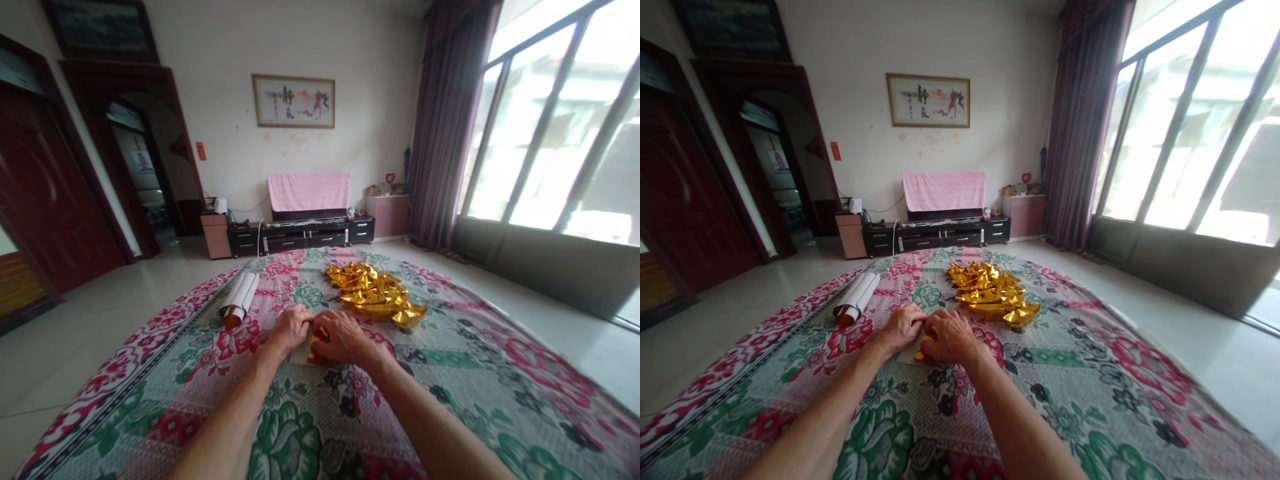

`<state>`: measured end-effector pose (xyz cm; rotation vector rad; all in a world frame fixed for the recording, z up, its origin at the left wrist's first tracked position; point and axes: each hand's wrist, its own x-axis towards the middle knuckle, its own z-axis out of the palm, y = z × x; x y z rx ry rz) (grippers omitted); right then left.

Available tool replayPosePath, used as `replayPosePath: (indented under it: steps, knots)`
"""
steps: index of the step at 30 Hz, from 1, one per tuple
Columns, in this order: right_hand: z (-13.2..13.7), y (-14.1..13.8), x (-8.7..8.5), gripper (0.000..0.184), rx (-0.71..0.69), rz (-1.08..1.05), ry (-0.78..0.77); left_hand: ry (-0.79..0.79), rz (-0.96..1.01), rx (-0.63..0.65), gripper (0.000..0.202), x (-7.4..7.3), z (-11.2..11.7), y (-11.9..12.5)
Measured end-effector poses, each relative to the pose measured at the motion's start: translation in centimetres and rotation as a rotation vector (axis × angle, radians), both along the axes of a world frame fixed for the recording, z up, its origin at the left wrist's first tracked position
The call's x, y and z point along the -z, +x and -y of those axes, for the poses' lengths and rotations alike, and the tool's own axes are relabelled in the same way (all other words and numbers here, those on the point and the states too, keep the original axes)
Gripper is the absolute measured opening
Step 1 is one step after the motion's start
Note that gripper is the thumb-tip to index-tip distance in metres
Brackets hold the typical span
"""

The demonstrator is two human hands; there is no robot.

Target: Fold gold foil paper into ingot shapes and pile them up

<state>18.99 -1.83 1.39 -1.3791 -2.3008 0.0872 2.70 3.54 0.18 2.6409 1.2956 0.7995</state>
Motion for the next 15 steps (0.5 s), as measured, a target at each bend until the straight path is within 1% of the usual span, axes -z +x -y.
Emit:
replayPosePath:
  steps: [5, 10, 12, 15]
  knots:
    - [-0.19, 0.62, -0.41, 0.030, -0.015, 0.007, -0.001, -0.010, -0.050, -0.046, 0.030, -0.07, 0.09, -0.15]
    - [0.02, 0.86, 0.13, 0.042, -0.064, -0.054, 0.022, -0.020, -0.025, -0.036, 0.032, 0.09, 0.06, -0.25]
    - [-0.03, 0.90, 0.37, 0.042, -0.067, -0.072, 0.024, -0.014, -0.008, -0.047, 0.030, 0.16, 0.03, -0.23]
    - [-0.13, 0.89, 0.53, 0.036, -0.057, -0.087, 0.023, -0.007, 0.001, -0.083, 0.029, 0.23, 0.04, -0.21]
